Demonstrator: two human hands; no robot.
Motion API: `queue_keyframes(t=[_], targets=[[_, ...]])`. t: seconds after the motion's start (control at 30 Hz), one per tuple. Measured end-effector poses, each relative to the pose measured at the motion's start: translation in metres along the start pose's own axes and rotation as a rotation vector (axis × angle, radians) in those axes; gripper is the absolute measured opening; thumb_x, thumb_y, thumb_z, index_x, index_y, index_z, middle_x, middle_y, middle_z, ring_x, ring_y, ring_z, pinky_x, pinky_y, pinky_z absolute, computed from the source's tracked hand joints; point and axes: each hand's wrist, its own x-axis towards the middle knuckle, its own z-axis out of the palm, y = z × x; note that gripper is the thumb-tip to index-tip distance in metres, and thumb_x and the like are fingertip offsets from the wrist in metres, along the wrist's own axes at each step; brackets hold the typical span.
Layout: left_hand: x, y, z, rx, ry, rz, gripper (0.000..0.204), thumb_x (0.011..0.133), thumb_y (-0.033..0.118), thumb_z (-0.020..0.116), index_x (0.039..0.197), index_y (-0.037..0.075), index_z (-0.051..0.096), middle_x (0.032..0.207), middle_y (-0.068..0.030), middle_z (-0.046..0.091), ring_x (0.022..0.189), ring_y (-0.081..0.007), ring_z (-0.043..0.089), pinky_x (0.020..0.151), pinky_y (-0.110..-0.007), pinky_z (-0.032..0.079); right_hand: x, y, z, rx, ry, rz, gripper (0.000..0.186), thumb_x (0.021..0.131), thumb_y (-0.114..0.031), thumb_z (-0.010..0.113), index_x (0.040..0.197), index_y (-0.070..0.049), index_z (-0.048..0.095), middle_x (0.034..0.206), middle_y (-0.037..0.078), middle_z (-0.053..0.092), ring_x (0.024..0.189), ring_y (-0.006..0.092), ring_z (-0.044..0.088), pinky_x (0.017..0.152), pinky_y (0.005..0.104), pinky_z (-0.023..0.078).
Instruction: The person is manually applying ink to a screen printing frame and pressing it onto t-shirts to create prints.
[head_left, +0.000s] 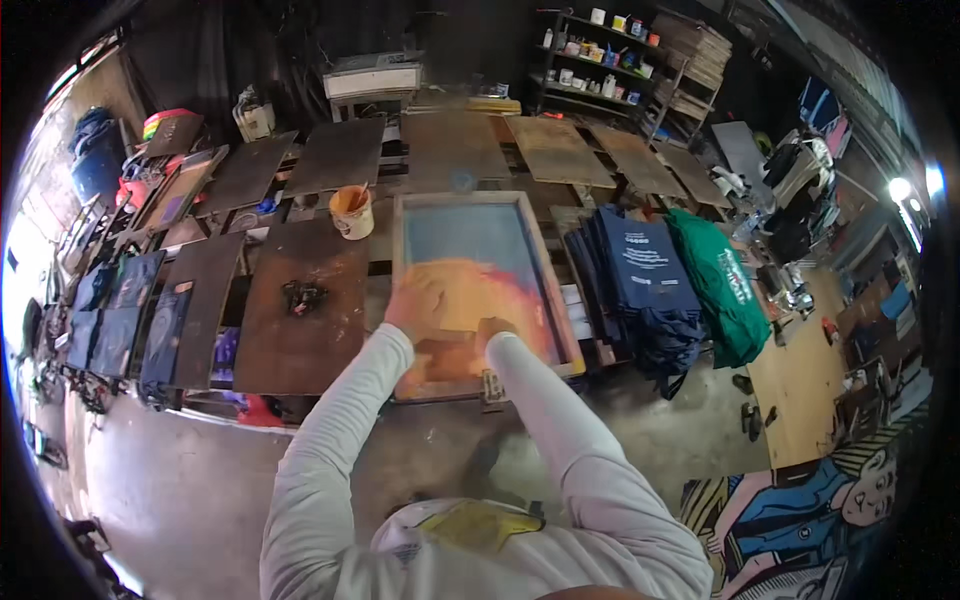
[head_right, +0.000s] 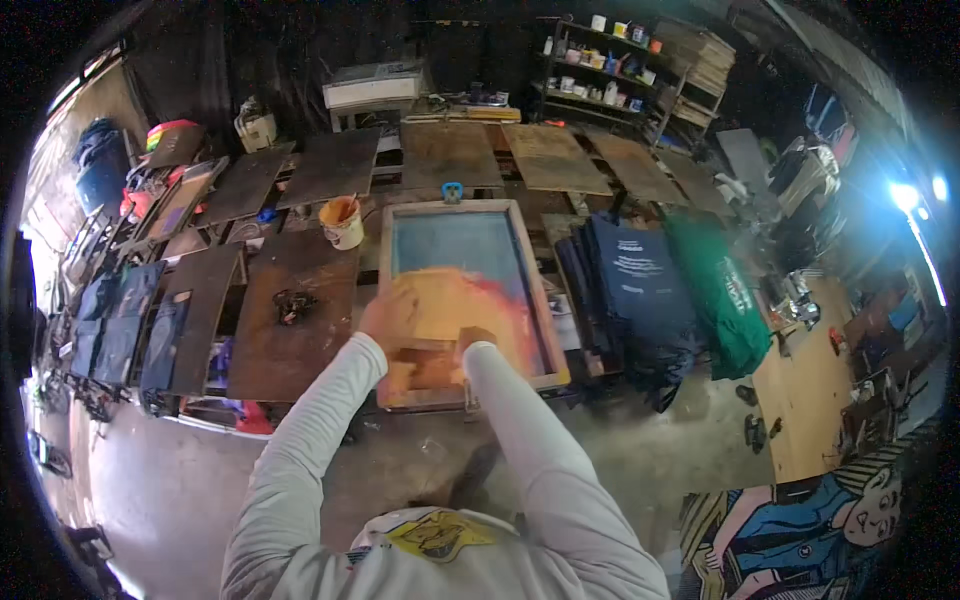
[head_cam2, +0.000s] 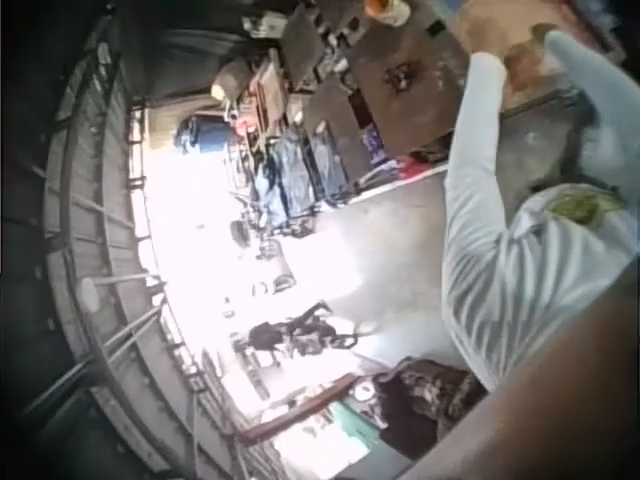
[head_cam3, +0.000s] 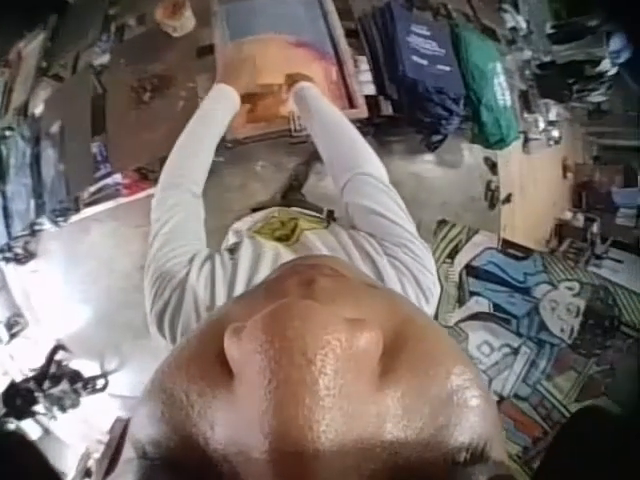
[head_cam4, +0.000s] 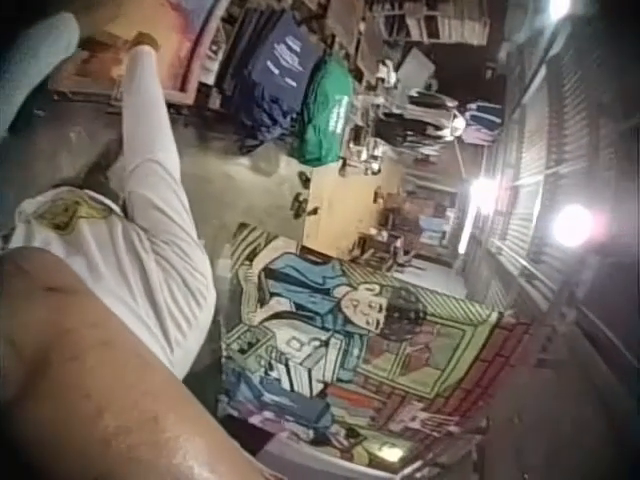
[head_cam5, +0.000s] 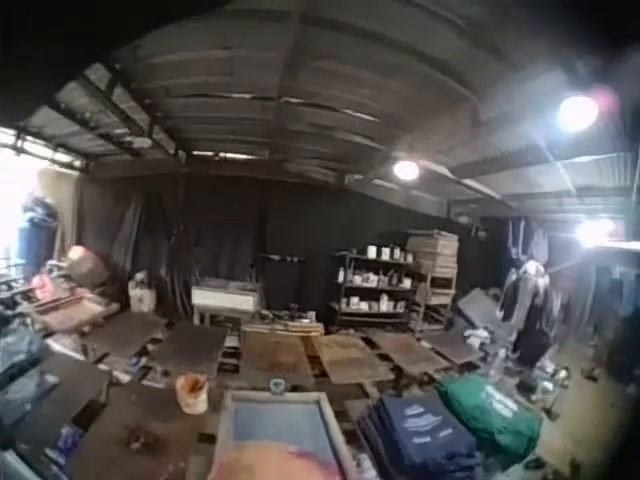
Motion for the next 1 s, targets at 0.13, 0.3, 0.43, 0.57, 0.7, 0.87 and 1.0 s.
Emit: queue_keyframes(t=[0.13,0.3,0.43,0.57,0.7,0.87,1.0], targets=[[-0.058,-0.102,-0.054,0.098,-0.116,-0.387,0.016,0.084,0.023,0.059,0.08,0.011,0.069,0.086,-0.0111,0.067,0.082,-0.0313,0.066,0.07,-0.043,0.053,-0.008,-0.006,0.0,-0.03,-0.138,-0.035,0.037,0.082,-0.035,0.067,0.105,-0.008,0.075,0.108,0.017,0.072,0.103,0.0301,0.07,0.088,0.0424,0.056],[-0.083,-0.155,-0.079,0.142,-0.152,-0.917,0.031,0.095,0.028,0.05,0.101,0.009,0.073,0.101,-0.0139,0.071,0.092,-0.0322,0.068,0.08,-0.043,0.054,-0.011,-0.009,-0.024,0.0,-0.121,-0.072,0.037,0.084,-0.037,0.064,0.106,-0.008,0.074,0.109,0.017,0.071,0.103,0.0311,0.07,0.089,0.0414,0.056],[-0.041,-0.077,0.005,-0.204,-0.405,-0.289,0.029,0.088,0.025,0.056,0.104,0.005,0.068,0.109,-0.0206,0.067,0.104,-0.0373,0.063,0.087,-0.046,0.05,0.005,-0.007,-0.026,-0.097,-0.222,-0.094,0.044,0.085,-0.044,0.064,0.111,-0.01,0.073,0.118,0.016,0.069,0.11,0.0316,0.067,0.093,0.0415,0.053],[-0.052,-0.013,0.105,-0.206,-0.661,-0.231,0.043,0.083,0.025,0.066,0.118,0.001,0.06,0.119,-0.0222,0.064,0.116,-0.0383,0.058,0.099,-0.047,0.047,0.018,0.005,-0.015,0.01,-0.208,-0.176,0.044,0.087,-0.047,0.062,0.109,-0.011,0.074,0.117,0.014,0.07,0.11,0.0303,0.066,0.092,0.0419,0.053],[-0.015,-0.004,0.178,-0.135,-0.677,-0.36,0.034,0.089,0.023,0.057,0.114,0.001,0.065,0.118,-0.0217,0.065,0.111,-0.0359,0.061,0.096,-0.045,0.049,0.027,0.029,-0.017,0.027,-0.14,-0.19,0.041,0.087,-0.044,0.062,0.107,-0.011,0.075,0.114,0.014,0.071,0.107,0.0294,0.068,0.09,0.0408,0.054],[-0.023,-0.005,0.14,-0.176,-0.652,-0.412,0.038,0.095,0.025,0.049,0.116,-0.002,0.064,0.118,-0.0235,0.065,0.106,-0.0339,0.064,0.09,-0.043,0.052,0.024,0.018,-0.04,0.084,-0.152,-0.243,0.037,0.087,-0.04,0.063,0.105,-0.012,0.076,0.111,0.015,0.071,0.103,0.0282,0.069,0.089,0.0395,0.054],[-0.038,-0.01,0.117,-0.443,-0.586,-0.614,0.042,0.099,0.027,0.043,0.118,-0.005,0.063,0.117,-0.025,0.066,0.102,-0.0323,0.066,0.085,-0.041,0.054,0.024,0.007,-0.034,0.058,-0.251,-0.306,0.034,0.087,-0.038,0.063,0.104,-0.012,0.076,0.109,0.016,0.072,0.1,0.0273,0.07,0.087,0.0384,0.054]])
